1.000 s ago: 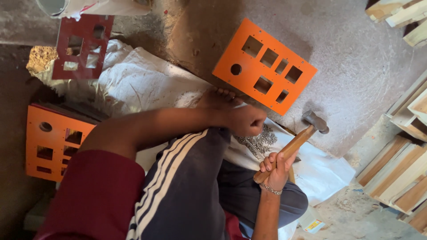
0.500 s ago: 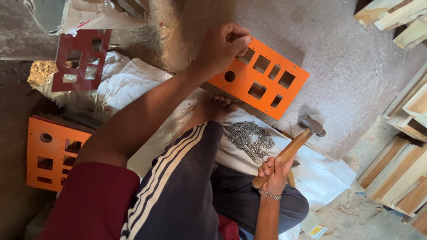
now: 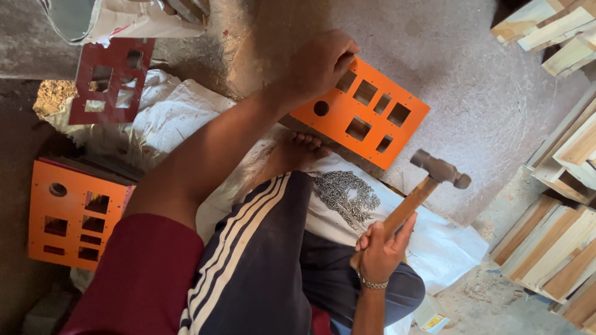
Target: The person assembles wooden frames using a hammer and nails. They place a colored plastic template on the floor, position a wooden frame over it, and hammer nails into the frame to secure it. The person repeats this process with multiple frames and templates.
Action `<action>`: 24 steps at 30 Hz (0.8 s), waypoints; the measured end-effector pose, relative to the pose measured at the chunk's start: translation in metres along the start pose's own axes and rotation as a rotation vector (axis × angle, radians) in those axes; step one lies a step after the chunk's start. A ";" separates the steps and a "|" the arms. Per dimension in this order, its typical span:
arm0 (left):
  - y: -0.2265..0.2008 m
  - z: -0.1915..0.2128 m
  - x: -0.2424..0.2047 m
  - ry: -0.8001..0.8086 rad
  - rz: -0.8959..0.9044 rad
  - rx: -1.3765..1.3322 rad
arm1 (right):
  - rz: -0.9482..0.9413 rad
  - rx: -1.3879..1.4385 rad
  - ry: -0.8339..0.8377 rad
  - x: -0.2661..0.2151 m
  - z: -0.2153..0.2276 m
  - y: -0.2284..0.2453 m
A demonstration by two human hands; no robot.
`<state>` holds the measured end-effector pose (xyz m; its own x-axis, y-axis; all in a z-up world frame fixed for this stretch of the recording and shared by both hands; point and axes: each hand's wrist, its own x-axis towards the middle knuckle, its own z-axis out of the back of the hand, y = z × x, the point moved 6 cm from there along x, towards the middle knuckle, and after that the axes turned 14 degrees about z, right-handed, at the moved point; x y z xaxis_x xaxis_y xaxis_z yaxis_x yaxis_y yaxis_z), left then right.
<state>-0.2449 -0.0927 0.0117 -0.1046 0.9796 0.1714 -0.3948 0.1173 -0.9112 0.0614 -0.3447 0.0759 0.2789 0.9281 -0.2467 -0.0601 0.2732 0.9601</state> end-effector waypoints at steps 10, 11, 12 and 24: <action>-0.010 0.005 0.003 0.038 -0.025 0.049 | 0.281 -0.241 0.224 0.023 -0.062 0.040; -0.011 0.005 0.004 0.057 -0.022 0.045 | 0.301 -0.287 0.214 0.027 -0.065 0.044; -0.011 0.005 0.005 0.077 -0.019 0.042 | 0.321 -0.333 0.203 0.031 -0.068 0.047; -0.005 0.003 0.003 0.028 -0.045 0.040 | 0.390 -0.626 0.276 0.076 -0.114 0.069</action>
